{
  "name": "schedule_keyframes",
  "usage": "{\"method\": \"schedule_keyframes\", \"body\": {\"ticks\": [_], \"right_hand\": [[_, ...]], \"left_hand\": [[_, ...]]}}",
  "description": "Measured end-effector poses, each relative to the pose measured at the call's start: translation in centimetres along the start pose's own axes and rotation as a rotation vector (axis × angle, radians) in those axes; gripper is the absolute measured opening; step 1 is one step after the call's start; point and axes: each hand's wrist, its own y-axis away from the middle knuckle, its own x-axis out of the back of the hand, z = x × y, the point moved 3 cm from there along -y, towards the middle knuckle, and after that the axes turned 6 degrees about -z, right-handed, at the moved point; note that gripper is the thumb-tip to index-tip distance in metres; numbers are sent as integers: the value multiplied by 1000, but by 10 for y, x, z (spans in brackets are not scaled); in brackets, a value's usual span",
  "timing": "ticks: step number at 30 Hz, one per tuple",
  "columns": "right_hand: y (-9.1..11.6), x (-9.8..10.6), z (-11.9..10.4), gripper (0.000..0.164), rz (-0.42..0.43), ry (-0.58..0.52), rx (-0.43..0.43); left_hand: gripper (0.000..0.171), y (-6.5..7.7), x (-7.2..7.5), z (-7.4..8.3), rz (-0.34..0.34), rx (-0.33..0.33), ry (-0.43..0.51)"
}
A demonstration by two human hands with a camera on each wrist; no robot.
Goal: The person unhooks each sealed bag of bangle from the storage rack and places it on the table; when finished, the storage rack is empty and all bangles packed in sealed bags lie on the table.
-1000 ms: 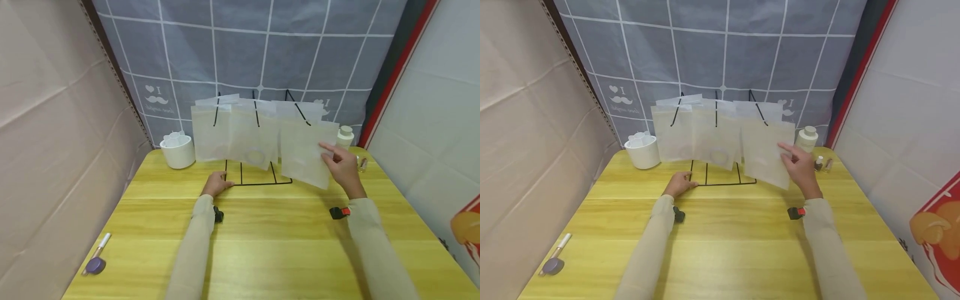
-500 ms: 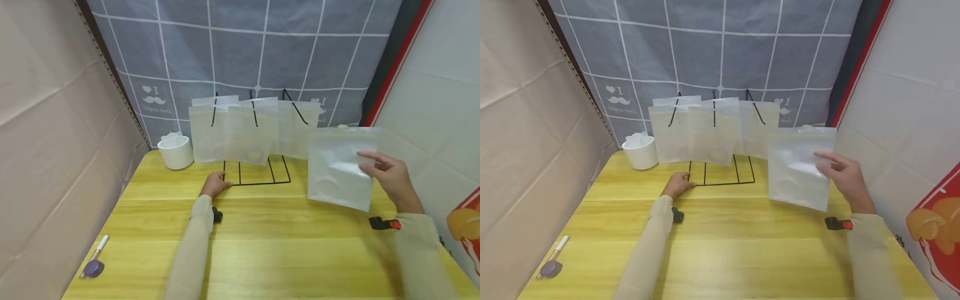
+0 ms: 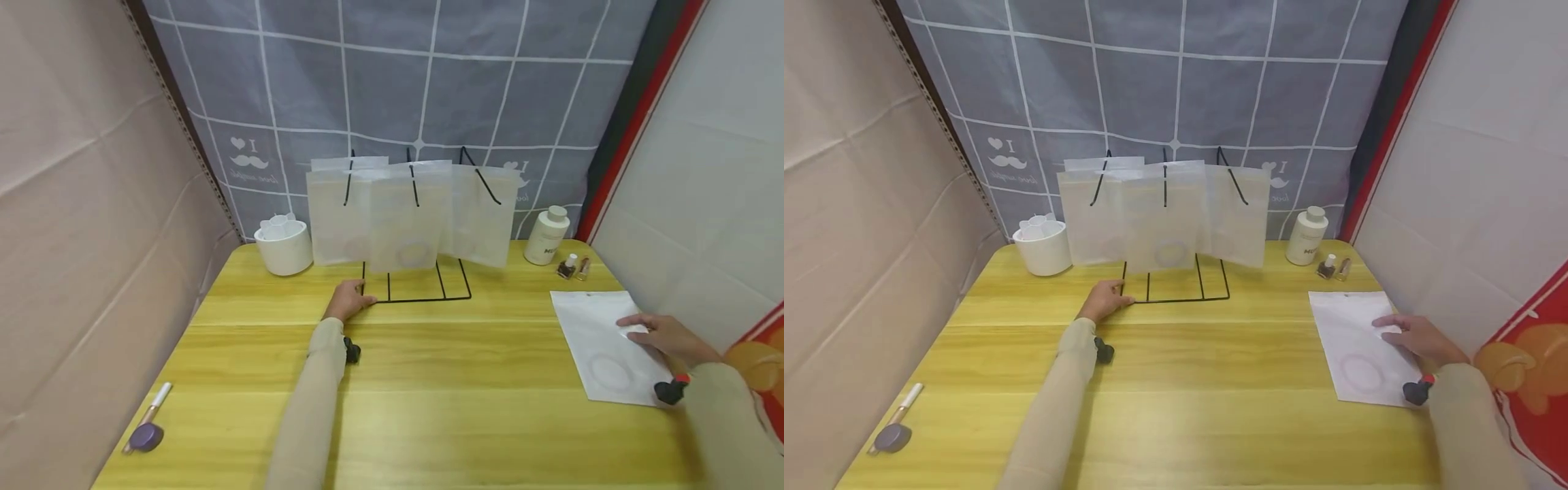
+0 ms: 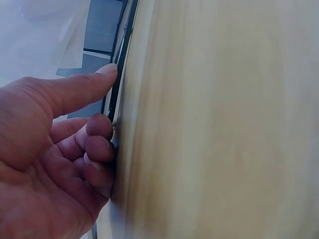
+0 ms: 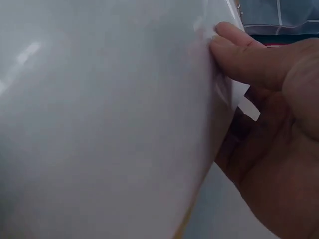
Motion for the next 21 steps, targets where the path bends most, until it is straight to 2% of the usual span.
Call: {"method": "schedule_keyframes", "body": {"ticks": [2, 5, 8, 10, 17, 21], "right_hand": [[-2, -1, 4, 43, 28, 36, 21], [-1, -1, 5, 33, 106, 117, 106], [2, -2, 6, 31, 148, 157, 171], [3, -3, 7, 33, 147, 150, 183], [-2, 0, 9, 38, 128, 174, 144], [-4, -1, 9, 35, 122, 169, 176]], "left_hand": [[66, -1, -1, 1, -2, -2, -2], [66, -2, -3, 2, -6, -7, -9], [66, -4, -3, 1, -2, -13, -23], [66, -5, -3, 0, 1, -14, -30], [65, -3, -1, 0, 8, -11, -30], [65, -1, -1, -1, 9, -1, -29]]}}
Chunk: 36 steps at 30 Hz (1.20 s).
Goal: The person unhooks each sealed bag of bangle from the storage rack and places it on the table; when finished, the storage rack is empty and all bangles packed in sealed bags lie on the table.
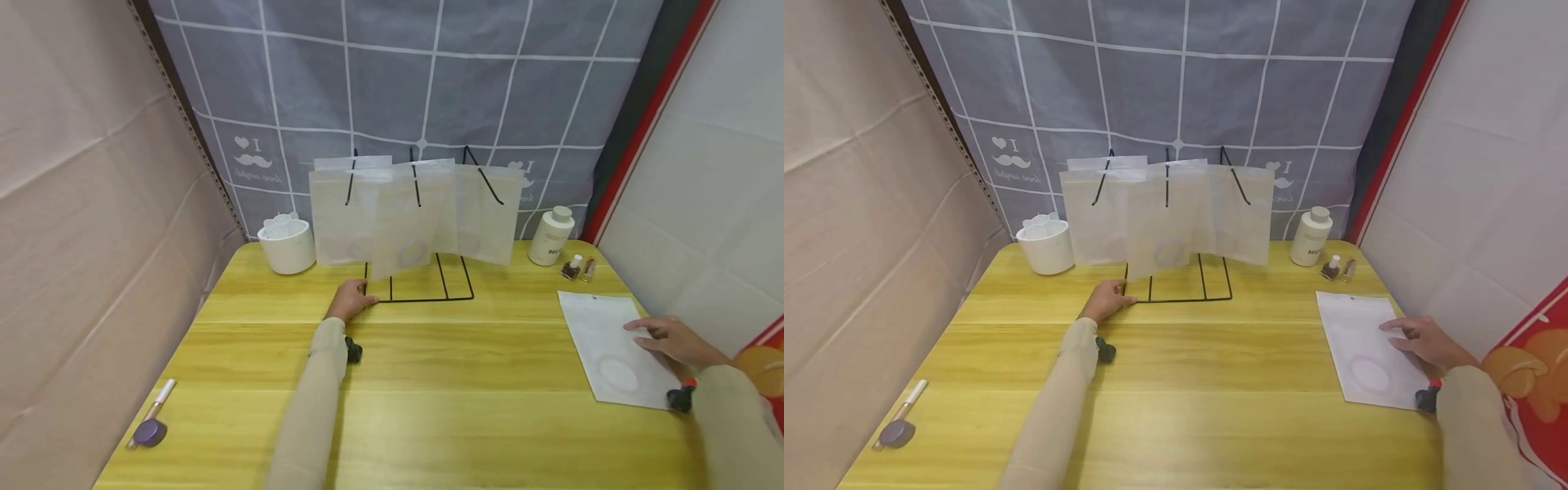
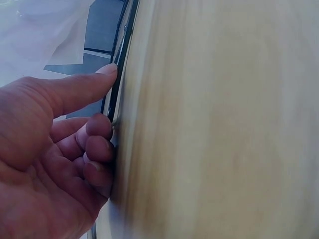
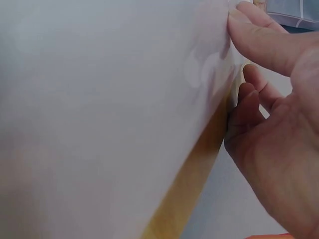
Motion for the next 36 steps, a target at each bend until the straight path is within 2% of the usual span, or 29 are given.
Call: {"method": "schedule_keyframes", "body": {"ticks": [6, 10, 15, 19, 22, 24, 26, 28, 32, 36], "right_hand": [[0, -2, 1, 29, 22, -10, 15], [-3, 0, -3, 38, 42, -39, -75], [-16, 2, -24, 47, 197, -33, -132], [-39, 4, -74, 35, 396, -72, -83], [-63, 8, -126, 25, 549, -164, 65], [-82, 11, -160, 22, 609, -257, 186], [-101, 14, -191, 24, 637, -342, 285], [-118, 17, -218, 28, 628, -412, 340], [-143, 20, -254, 36, 616, -504, 369], [-154, 21, -275, 39, 645, -604, 393]], "left_hand": [[65, -1, 0, -1, 4, -1, -2], [65, -1, 1, -4, 2, 9, 32], [67, -2, 0, -8, 10, 18, 47], [66, -5, -1, -9, -1, 11, 44], [65, -5, -1, -7, 0, 6, 45], [65, -4, 0, -6, 2, 6, 51], [65, -4, 1, -5, 9, 3, 39], [65, -4, 1, -4, 12, 7, 39], [66, -4, 0, -4, 16, 8, 37], [67, -4, -2, -5, 16, 17, 39]]}}
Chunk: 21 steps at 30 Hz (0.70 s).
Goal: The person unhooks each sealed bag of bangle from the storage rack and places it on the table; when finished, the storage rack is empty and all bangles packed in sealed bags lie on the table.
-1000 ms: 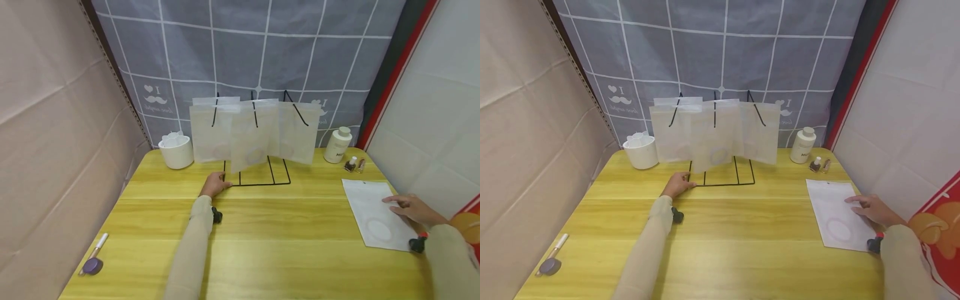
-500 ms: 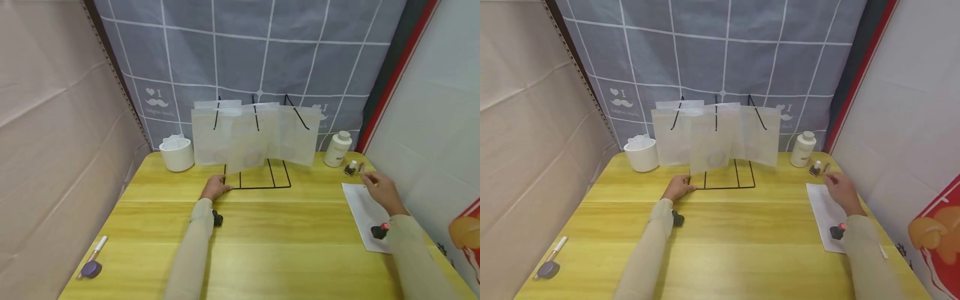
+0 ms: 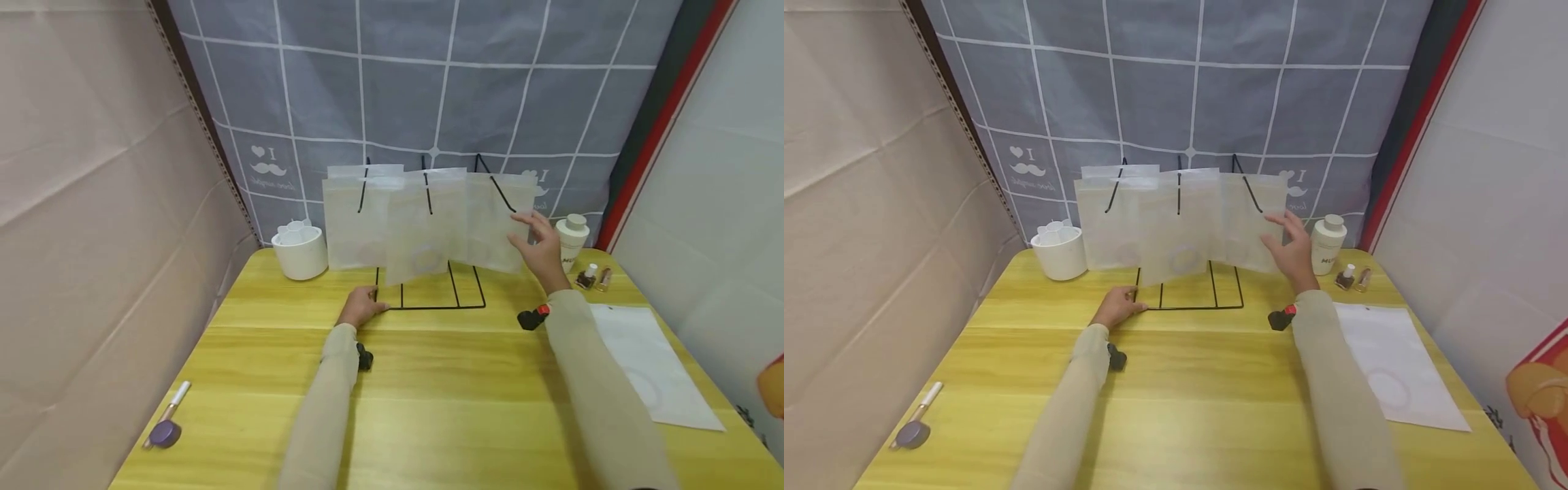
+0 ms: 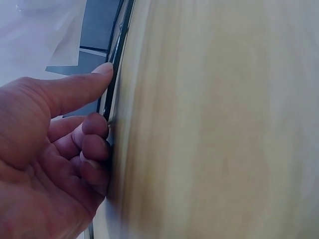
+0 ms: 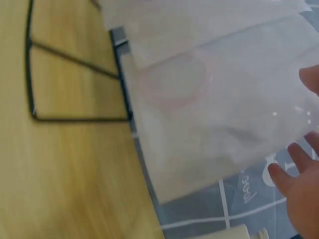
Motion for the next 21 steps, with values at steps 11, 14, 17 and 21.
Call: {"method": "schedule_keyframes", "body": {"ticks": [11, 14, 17, 21], "right_hand": [[-1, -14, -33, 40, 62, 19, 66], [-5, -16, -18, 41, 74, 40, 118], [-7, -16, -7, 43, 71, 74, 113], [-5, -14, -5, 44, 40, 113, 82]], "left_hand": [[66, -4, -4, -2, 1, -8, 13], [66, -4, -5, -2, -3, -10, 13], [66, -2, -4, -1, -8, -12, 10], [66, 1, 0, -1, -6, -12, -6]]}}
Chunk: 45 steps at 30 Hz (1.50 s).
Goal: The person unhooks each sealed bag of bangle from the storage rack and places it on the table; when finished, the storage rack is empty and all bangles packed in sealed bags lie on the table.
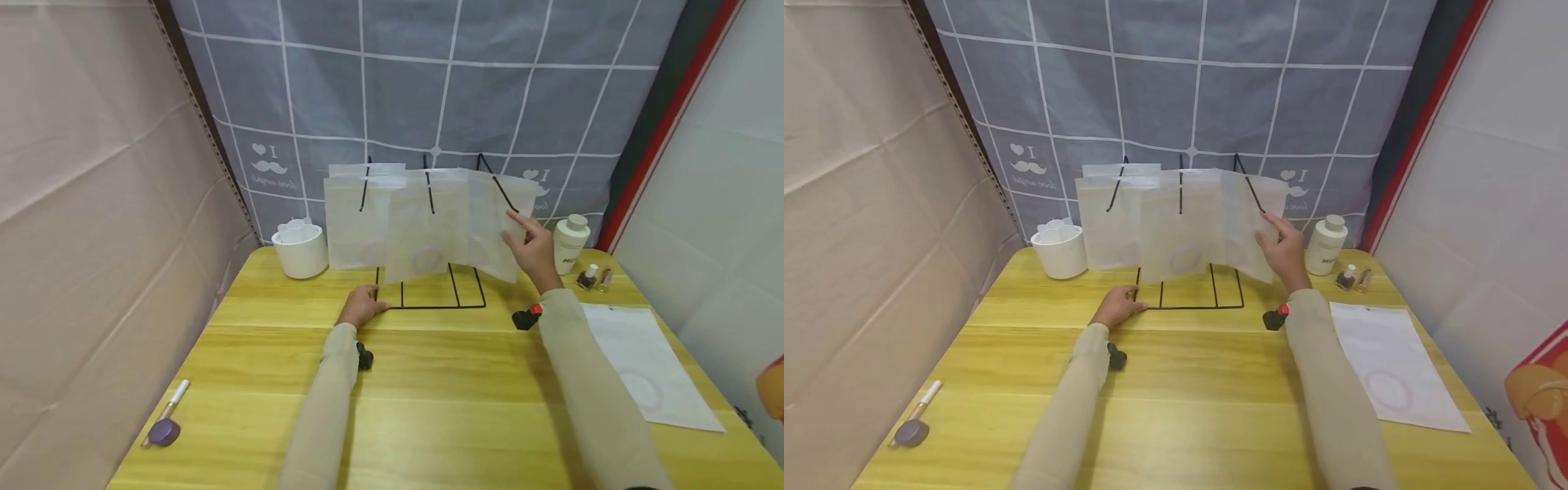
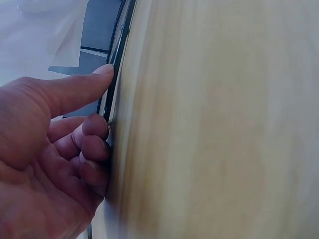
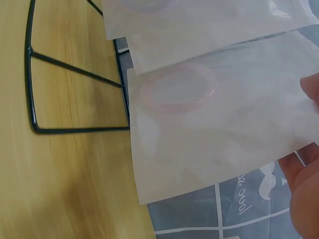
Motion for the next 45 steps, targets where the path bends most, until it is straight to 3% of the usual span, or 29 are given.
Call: {"method": "schedule_keyframes", "body": {"ticks": [5, 14, 29, 36, 40, 43, 45], "right_hand": [[4, 5, 1, 45, -34, 7, -7], [22, 12, 3, 42, -12, 39, 48], [53, 44, -19, 39, -4, 193, 188], [67, 63, -37, 40, 14, 229, 247], [79, 82, -54, 42, 4, 147, 279], [89, 98, -64, 42, -74, -65, 276], [95, 105, -62, 40, -169, -208, 164]], "left_hand": [[66, 2, 3, 1, 3, -3, -20], [65, 3, 2, 3, 2, -1, -34], [65, 3, -1, -1, 4, 22, -17], [64, 4, -1, -2, 11, 2, -10], [64, 6, -2, 0, 1, 0, -18], [64, 6, -2, 1, 5, 0, -15], [64, 5, 0, 1, 6, 4, -13]]}}
